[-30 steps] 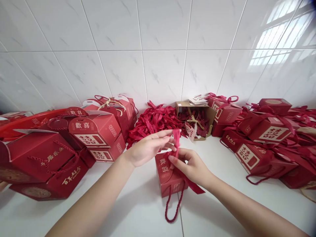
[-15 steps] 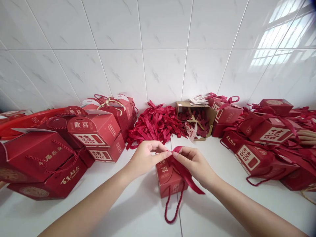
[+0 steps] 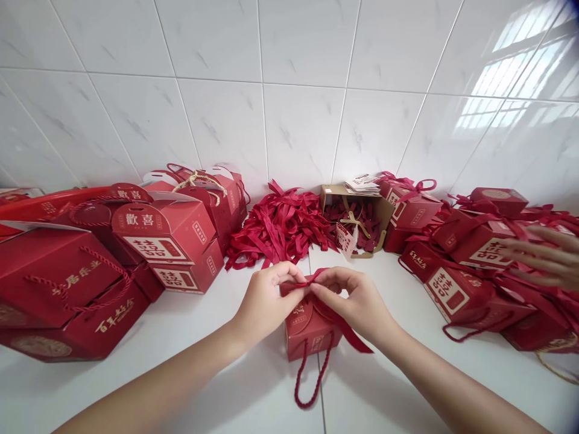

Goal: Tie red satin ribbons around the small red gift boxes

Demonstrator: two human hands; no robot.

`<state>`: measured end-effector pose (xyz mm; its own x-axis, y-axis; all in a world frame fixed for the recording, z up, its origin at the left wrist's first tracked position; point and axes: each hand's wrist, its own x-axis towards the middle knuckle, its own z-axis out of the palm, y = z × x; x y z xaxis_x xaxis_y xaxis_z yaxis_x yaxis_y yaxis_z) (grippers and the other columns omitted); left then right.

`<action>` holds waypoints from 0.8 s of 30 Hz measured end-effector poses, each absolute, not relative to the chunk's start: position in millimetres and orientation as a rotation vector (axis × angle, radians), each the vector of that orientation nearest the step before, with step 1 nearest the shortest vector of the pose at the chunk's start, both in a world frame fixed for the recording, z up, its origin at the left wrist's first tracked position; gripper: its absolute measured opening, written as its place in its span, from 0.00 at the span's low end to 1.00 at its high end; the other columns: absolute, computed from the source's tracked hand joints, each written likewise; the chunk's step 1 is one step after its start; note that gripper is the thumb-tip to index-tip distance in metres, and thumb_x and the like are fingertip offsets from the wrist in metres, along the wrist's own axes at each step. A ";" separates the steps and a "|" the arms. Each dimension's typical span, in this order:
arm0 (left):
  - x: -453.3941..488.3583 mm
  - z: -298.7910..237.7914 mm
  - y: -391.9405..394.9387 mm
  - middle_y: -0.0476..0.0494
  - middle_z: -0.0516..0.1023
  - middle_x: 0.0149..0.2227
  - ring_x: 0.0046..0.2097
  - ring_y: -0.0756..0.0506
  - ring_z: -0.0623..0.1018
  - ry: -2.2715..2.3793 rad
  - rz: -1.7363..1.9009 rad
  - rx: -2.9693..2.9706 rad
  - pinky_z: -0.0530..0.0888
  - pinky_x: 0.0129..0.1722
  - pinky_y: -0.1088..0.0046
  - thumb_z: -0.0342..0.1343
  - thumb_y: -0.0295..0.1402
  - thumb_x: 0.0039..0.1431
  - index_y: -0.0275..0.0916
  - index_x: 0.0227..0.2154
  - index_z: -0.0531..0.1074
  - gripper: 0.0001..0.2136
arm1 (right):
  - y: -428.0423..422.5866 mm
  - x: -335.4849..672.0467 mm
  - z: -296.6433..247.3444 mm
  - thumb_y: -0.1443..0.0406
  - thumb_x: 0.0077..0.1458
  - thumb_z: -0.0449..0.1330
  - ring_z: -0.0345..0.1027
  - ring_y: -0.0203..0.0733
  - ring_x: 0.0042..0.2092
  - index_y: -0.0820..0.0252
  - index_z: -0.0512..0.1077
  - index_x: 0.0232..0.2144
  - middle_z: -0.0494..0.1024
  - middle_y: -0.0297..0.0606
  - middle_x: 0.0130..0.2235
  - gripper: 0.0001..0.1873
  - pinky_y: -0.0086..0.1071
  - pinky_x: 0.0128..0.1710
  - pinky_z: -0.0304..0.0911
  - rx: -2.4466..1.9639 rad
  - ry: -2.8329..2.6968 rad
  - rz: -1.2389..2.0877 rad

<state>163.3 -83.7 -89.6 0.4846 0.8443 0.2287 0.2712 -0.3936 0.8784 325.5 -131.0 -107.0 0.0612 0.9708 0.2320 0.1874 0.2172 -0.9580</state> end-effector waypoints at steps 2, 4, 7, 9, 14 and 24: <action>164.4 -92.0 -83.5 0.48 0.76 0.30 0.37 0.47 0.77 0.928 0.915 1.900 0.73 0.37 0.74 0.55 0.27 0.50 0.38 0.27 0.68 0.02 | -132.8 326.1 -106.0 0.61 0.48 0.62 0.69 0.39 0.32 0.59 0.74 0.32 0.77 0.38 0.32 0.09 0.32 0.33 0.64 -1.283 -1.487 0.776; 164.9 -92.9 -83.6 0.49 0.76 0.29 0.35 0.48 0.77 0.932 0.928 1.903 0.73 0.37 0.74 0.55 0.27 0.50 0.38 0.26 0.68 0.02 | -134.8 325.7 -105.5 0.63 0.48 0.63 0.69 0.41 0.33 0.57 0.75 0.35 0.79 0.37 0.33 0.10 0.34 0.34 0.65 -1.328 -1.554 0.684; 164.4 -92.7 -84.7 0.49 0.77 0.29 0.35 0.48 0.77 0.933 0.939 1.939 0.73 0.38 0.74 0.56 0.29 0.51 0.39 0.26 0.69 0.01 | -137.6 324.0 -105.6 0.66 0.50 0.60 0.70 0.41 0.33 0.53 0.76 0.37 0.79 0.36 0.33 0.10 0.35 0.35 0.64 -1.337 -1.645 0.518; 163.1 -92.4 -86.0 0.49 0.78 0.29 0.36 0.48 0.77 0.945 0.949 2.006 0.73 0.39 0.74 0.55 0.29 0.51 0.39 0.27 0.70 0.01 | -138.6 323.2 -105.6 0.68 0.52 0.58 0.69 0.42 0.33 0.53 0.77 0.37 0.78 0.38 0.33 0.10 0.35 0.35 0.63 -1.311 -1.714 0.427; 160.5 -93.4 -90.3 0.50 0.76 0.26 0.28 0.49 0.74 1.056 0.912 2.191 0.71 0.32 0.74 0.52 0.28 0.52 0.40 0.27 0.71 0.04 | -135.9 325.4 -105.6 0.66 0.52 0.59 0.66 0.42 0.31 0.54 0.78 0.30 0.71 0.38 0.28 0.07 0.35 0.31 0.62 -1.389 -1.695 0.434; 168.9 -100.9 -84.6 0.50 0.74 0.31 0.31 0.51 0.73 0.910 0.962 1.995 0.70 0.33 0.77 0.47 0.23 0.53 0.39 0.32 0.68 0.07 | -129.1 328.9 -106.6 0.58 0.54 0.59 0.46 0.47 0.63 0.58 0.77 0.26 0.62 0.39 0.58 0.12 0.41 0.59 0.46 -1.195 -1.477 1.161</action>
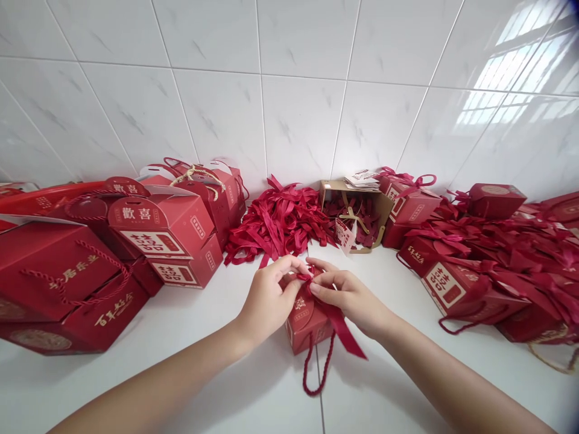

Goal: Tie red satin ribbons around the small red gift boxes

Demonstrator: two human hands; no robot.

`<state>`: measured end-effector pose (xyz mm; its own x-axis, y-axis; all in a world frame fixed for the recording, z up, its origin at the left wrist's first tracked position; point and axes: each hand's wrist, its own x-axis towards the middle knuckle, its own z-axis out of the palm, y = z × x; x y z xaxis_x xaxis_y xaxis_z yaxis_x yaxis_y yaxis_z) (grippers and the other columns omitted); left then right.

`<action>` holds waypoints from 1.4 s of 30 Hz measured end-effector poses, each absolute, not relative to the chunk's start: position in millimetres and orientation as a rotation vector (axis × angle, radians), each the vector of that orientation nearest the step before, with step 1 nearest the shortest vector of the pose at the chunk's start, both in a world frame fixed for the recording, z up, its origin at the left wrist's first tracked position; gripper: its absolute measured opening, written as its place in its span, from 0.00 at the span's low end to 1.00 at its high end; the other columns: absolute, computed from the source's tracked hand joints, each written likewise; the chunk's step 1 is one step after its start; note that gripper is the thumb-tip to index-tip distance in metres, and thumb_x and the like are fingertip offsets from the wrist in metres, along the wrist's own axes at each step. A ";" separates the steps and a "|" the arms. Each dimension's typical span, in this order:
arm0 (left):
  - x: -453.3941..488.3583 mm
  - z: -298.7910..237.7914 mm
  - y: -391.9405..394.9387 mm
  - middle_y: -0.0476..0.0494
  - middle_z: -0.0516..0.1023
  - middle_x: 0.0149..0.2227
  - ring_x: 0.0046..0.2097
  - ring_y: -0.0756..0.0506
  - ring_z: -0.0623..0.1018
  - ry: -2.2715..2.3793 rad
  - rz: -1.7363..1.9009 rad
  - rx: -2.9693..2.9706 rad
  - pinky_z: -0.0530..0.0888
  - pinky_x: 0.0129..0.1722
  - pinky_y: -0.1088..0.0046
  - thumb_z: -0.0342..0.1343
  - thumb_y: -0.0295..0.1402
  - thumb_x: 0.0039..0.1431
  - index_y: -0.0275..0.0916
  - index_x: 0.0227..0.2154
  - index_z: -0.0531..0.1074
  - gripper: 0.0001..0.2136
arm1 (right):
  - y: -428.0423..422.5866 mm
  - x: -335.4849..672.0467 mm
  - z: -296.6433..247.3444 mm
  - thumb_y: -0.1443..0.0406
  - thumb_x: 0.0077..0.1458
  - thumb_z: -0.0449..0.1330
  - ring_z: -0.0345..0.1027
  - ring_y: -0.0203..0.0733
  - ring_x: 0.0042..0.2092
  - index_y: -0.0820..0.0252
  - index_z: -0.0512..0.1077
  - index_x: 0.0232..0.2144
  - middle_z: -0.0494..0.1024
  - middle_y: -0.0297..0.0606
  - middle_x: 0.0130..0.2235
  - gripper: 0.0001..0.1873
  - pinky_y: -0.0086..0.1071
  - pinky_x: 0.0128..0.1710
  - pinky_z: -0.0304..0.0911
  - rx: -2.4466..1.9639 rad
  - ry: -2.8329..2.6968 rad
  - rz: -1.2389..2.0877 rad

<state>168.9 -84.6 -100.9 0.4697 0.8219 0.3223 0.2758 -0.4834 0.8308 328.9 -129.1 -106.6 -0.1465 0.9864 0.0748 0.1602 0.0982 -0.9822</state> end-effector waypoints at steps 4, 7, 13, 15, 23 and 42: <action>176.0 -109.2 -72.2 0.47 0.75 0.37 0.36 0.50 0.74 0.839 1.053 1.921 0.71 0.38 0.75 0.50 0.25 0.56 0.40 0.38 0.68 0.08 | -128.0 319.1 -117.4 0.56 0.54 0.58 0.50 0.49 0.62 0.58 0.76 0.28 0.57 0.39 0.61 0.13 0.40 0.58 0.50 -1.101 -1.296 1.132; 174.7 -113.9 -65.0 0.45 0.72 0.40 0.41 0.48 0.74 0.791 1.074 1.854 0.71 0.42 0.72 0.51 0.30 0.57 0.40 0.42 0.66 0.09 | -126.7 312.3 -123.8 0.56 0.54 0.58 0.51 0.48 0.61 0.58 0.76 0.27 0.54 0.38 0.63 0.13 0.40 0.57 0.52 -1.141 -1.184 1.031; 163.3 -117.8 -61.0 0.42 0.71 0.40 0.44 0.45 0.73 0.648 0.941 2.029 0.70 0.46 0.68 0.56 0.33 0.55 0.38 0.38 0.69 0.09 | -128.3 311.0 -123.7 0.56 0.53 0.58 0.48 0.48 0.63 0.57 0.75 0.28 0.54 0.38 0.62 0.12 0.41 0.57 0.53 -1.287 -1.201 0.926; 161.8 -117.7 -56.9 0.42 0.73 0.40 0.44 0.45 0.74 0.637 0.928 2.037 0.70 0.47 0.68 0.56 0.32 0.55 0.37 0.36 0.72 0.07 | -129.6 314.7 -121.2 0.54 0.54 0.56 0.47 0.50 0.63 0.57 0.75 0.28 0.56 0.38 0.61 0.14 0.42 0.57 0.53 -1.370 -1.254 0.877; 153.3 -110.3 -45.2 0.42 0.77 0.42 0.46 0.45 0.75 0.539 0.782 1.957 0.71 0.46 0.71 0.56 0.27 0.53 0.37 0.31 0.75 0.04 | -127.9 343.9 -101.6 0.63 0.54 0.54 0.68 0.38 0.33 0.57 0.67 0.41 0.76 0.37 0.38 0.11 0.32 0.31 0.62 -1.578 -1.734 0.577; 141.5 -85.8 -46.7 0.46 0.76 0.38 0.42 0.48 0.75 0.530 0.609 2.195 0.70 0.46 0.71 0.57 0.28 0.52 0.39 0.32 0.74 0.04 | -122.1 351.6 -69.1 0.68 0.57 0.55 0.68 0.33 0.37 0.52 0.69 0.46 0.75 0.33 0.42 0.14 0.27 0.38 0.64 -1.146 -2.181 0.716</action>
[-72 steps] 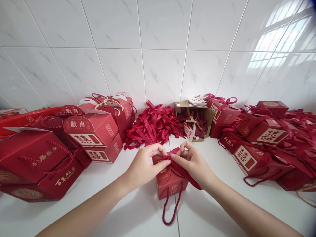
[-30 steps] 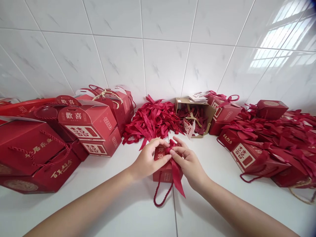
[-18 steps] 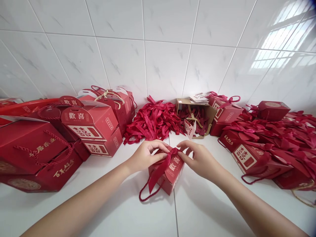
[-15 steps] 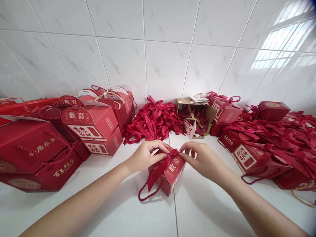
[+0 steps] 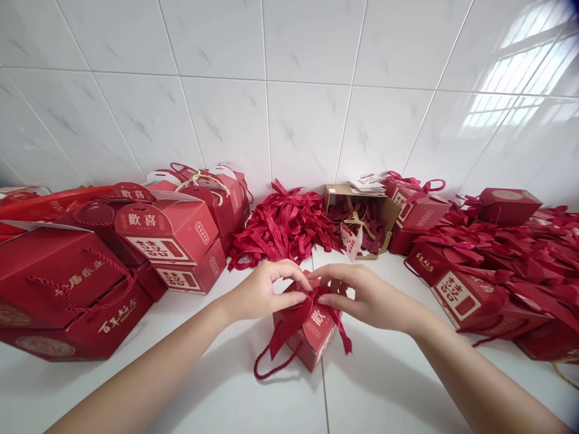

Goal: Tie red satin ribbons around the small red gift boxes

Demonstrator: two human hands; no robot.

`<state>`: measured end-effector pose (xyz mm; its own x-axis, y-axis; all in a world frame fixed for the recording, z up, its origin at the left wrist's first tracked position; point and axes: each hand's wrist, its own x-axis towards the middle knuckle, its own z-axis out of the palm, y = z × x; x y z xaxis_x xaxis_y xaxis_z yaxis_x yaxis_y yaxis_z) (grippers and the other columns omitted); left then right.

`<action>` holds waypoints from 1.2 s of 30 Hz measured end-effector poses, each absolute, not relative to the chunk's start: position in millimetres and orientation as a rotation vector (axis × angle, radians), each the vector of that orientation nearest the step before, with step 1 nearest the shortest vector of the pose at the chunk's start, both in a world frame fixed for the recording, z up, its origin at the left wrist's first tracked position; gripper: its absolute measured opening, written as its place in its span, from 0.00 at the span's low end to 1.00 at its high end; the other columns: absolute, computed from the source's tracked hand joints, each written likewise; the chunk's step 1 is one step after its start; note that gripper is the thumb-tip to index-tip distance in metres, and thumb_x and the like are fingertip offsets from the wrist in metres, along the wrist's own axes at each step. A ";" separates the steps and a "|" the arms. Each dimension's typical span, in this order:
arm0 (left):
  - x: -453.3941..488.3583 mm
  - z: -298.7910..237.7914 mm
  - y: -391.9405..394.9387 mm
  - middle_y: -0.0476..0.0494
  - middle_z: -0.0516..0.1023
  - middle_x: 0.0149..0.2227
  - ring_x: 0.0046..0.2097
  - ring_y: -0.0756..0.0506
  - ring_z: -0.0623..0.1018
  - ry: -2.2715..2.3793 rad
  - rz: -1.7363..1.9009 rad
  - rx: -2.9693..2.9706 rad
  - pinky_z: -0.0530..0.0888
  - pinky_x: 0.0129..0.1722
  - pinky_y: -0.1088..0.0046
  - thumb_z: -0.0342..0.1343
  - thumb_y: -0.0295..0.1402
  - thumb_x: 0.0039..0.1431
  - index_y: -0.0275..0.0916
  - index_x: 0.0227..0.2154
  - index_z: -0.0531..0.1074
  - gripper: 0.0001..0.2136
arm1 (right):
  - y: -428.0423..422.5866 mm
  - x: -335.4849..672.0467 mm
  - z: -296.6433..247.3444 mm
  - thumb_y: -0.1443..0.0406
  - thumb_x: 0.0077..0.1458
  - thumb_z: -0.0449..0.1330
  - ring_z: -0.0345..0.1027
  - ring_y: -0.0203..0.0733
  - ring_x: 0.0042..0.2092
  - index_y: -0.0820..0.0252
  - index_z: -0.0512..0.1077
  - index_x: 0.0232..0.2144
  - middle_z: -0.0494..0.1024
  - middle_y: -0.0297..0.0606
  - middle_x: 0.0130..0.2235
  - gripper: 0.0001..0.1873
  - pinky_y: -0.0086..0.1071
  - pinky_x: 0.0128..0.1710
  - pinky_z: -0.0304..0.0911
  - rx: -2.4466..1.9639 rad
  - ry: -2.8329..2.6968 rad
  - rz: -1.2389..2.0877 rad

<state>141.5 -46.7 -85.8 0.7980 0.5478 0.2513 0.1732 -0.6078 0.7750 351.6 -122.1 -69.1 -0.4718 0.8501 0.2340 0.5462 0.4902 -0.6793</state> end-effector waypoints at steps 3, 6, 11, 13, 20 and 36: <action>141.5 -77.8 -49.1 0.48 0.75 0.37 0.41 0.49 0.74 0.544 0.551 2.241 0.69 0.45 0.71 0.56 0.28 0.53 0.40 0.34 0.72 0.05 | -122.5 352.1 -75.9 0.71 0.57 0.55 0.66 0.32 0.35 0.53 0.71 0.45 0.74 0.34 0.39 0.14 0.27 0.36 0.64 -1.093 -2.146 0.606; 143.5 -73.5 -50.8 0.50 0.74 0.37 0.41 0.49 0.73 0.563 0.535 2.245 0.70 0.44 0.72 0.54 0.27 0.52 0.40 0.34 0.69 0.06 | -123.9 355.7 -81.3 0.73 0.58 0.52 0.64 0.33 0.34 0.54 0.72 0.45 0.71 0.36 0.36 0.17 0.27 0.33 0.62 -1.035 -2.215 0.449; 143.0 -70.6 -50.3 0.50 0.73 0.37 0.41 0.48 0.72 0.599 0.520 2.300 0.69 0.44 0.70 0.54 0.27 0.52 0.41 0.35 0.67 0.07 | -122.9 355.9 -87.6 0.78 0.55 0.49 0.59 0.36 0.34 0.51 0.70 0.50 0.65 0.39 0.36 0.26 0.28 0.31 0.60 -0.985 -2.466 0.180; 140.5 -69.1 -49.3 0.50 0.74 0.38 0.42 0.48 0.72 0.628 0.515 2.337 0.69 0.45 0.70 0.54 0.28 0.52 0.42 0.36 0.67 0.07 | -122.1 353.6 -89.5 0.79 0.53 0.49 0.57 0.36 0.33 0.50 0.71 0.50 0.64 0.39 0.35 0.28 0.28 0.29 0.58 -0.992 -2.521 0.081; 132.4 -62.6 -46.0 0.48 0.72 0.41 0.44 0.46 0.72 0.725 0.523 2.478 0.68 0.46 0.70 0.52 0.29 0.55 0.44 0.39 0.70 0.09 | -118.6 351.4 -95.7 0.77 0.54 0.51 0.57 0.38 0.34 0.50 0.71 0.50 0.62 0.39 0.35 0.25 0.29 0.30 0.59 -0.971 -2.541 0.107; 137.5 -69.8 -43.5 0.47 0.65 0.42 0.48 0.45 0.64 0.621 0.228 2.348 0.64 0.51 0.68 0.48 0.27 0.54 0.42 0.32 0.64 0.04 | -117.7 353.5 -100.9 0.76 0.55 0.53 0.58 0.37 0.35 0.46 0.73 0.48 0.61 0.38 0.36 0.24 0.29 0.31 0.61 -0.912 -2.459 0.197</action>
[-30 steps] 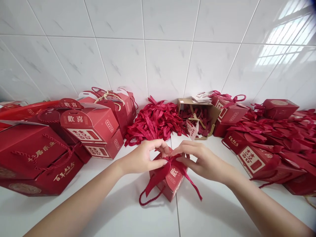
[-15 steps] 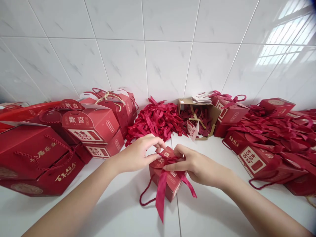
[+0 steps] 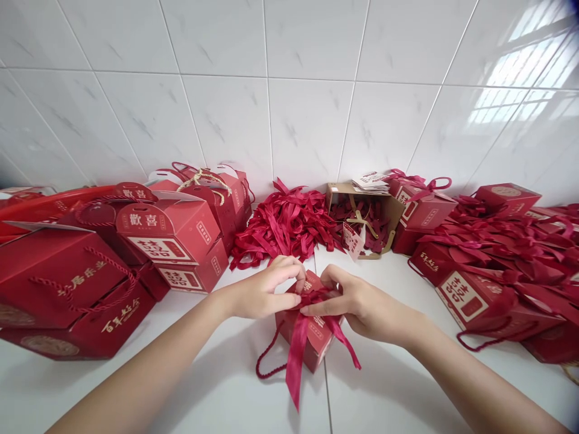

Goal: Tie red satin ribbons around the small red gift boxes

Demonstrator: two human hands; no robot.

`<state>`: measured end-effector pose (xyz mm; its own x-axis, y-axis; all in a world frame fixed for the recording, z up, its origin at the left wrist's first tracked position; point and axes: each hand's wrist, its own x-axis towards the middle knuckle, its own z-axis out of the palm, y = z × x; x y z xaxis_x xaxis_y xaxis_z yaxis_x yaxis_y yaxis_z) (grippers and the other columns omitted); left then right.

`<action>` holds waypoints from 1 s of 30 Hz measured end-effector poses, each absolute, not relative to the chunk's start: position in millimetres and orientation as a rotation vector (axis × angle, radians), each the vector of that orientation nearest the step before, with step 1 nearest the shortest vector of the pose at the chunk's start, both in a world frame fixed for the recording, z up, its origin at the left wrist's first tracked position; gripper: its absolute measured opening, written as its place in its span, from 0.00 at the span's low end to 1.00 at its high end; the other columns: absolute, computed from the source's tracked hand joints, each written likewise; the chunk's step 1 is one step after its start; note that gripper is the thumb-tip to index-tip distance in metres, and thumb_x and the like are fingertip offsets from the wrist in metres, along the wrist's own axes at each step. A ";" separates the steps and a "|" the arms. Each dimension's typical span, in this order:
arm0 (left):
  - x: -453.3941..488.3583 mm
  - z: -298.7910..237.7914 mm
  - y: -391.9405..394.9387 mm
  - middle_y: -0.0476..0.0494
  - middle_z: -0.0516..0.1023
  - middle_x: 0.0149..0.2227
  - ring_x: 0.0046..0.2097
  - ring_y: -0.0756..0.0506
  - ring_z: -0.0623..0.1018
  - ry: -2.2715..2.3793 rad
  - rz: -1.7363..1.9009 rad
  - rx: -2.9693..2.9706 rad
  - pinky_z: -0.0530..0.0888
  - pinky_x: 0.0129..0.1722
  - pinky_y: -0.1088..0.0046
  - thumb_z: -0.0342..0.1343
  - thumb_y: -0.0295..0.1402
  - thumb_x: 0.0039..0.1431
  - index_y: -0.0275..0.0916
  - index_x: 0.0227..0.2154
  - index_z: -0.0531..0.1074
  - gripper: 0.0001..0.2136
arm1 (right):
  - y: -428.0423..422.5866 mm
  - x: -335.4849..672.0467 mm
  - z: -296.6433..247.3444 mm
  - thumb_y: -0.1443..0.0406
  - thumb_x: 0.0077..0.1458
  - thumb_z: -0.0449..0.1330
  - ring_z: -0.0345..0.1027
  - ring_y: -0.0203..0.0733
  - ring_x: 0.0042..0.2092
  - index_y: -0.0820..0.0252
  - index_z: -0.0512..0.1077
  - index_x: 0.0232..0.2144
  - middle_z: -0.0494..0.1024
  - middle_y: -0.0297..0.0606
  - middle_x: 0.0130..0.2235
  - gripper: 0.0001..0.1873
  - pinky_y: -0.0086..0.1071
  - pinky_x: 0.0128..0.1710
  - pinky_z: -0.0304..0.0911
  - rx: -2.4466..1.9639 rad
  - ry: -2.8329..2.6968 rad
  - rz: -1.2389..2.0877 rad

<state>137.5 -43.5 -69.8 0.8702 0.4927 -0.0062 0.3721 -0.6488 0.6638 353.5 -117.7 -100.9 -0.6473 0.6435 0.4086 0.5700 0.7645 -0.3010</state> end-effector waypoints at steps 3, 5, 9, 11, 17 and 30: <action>137.2 -70.6 -42.2 0.47 0.64 0.44 0.50 0.45 0.63 0.640 0.230 2.356 0.63 0.53 0.67 0.47 0.31 0.57 0.42 0.33 0.64 0.02 | -117.9 353.6 -100.6 0.76 0.55 0.53 0.58 0.37 0.35 0.46 0.73 0.48 0.61 0.38 0.36 0.24 0.28 0.31 0.61 -0.907 -2.455 0.185; 135.9 -71.8 -41.1 0.46 0.65 0.45 0.51 0.45 0.63 0.613 0.241 2.387 0.62 0.53 0.67 0.50 0.30 0.55 0.42 0.34 0.64 0.03 | -117.8 354.0 -100.4 0.76 0.55 0.53 0.58 0.36 0.34 0.47 0.73 0.47 0.61 0.38 0.36 0.24 0.28 0.31 0.61 -0.904 -2.451 0.185; 133.9 -73.7 -38.9 0.45 0.65 0.44 0.51 0.45 0.63 0.593 0.299 2.416 0.63 0.53 0.67 0.52 0.28 0.53 0.43 0.37 0.63 0.09 | -117.4 354.8 -100.5 0.78 0.53 0.53 0.59 0.37 0.35 0.47 0.73 0.47 0.62 0.39 0.37 0.25 0.28 0.31 0.62 -0.895 -2.443 0.214; 134.1 -73.5 -38.8 0.45 0.65 0.46 0.51 0.45 0.63 0.604 0.305 2.411 0.63 0.53 0.67 0.52 0.29 0.53 0.42 0.36 0.62 0.08 | -117.3 354.9 -100.6 0.79 0.52 0.53 0.59 0.37 0.35 0.47 0.73 0.48 0.62 0.40 0.37 0.27 0.29 0.32 0.62 -0.901 -2.448 0.225; 137.3 -73.6 -43.7 0.44 0.64 0.51 0.55 0.44 0.63 0.575 0.260 2.365 0.62 0.55 0.65 0.50 0.27 0.54 0.41 0.31 0.63 0.03 | -118.0 353.5 -99.3 0.79 0.52 0.52 0.59 0.37 0.35 0.49 0.74 0.46 0.63 0.41 0.38 0.25 0.30 0.34 0.63 -0.888 -2.443 0.217; 143.8 -70.2 -51.0 0.45 0.68 0.50 0.60 0.42 0.58 0.593 0.289 2.031 0.59 0.57 0.63 0.46 0.33 0.59 0.40 0.23 0.65 0.10 | -118.1 354.7 -98.5 0.81 0.50 0.51 0.58 0.37 0.35 0.50 0.75 0.45 0.59 0.38 0.35 0.28 0.30 0.31 0.63 -0.883 -2.430 0.274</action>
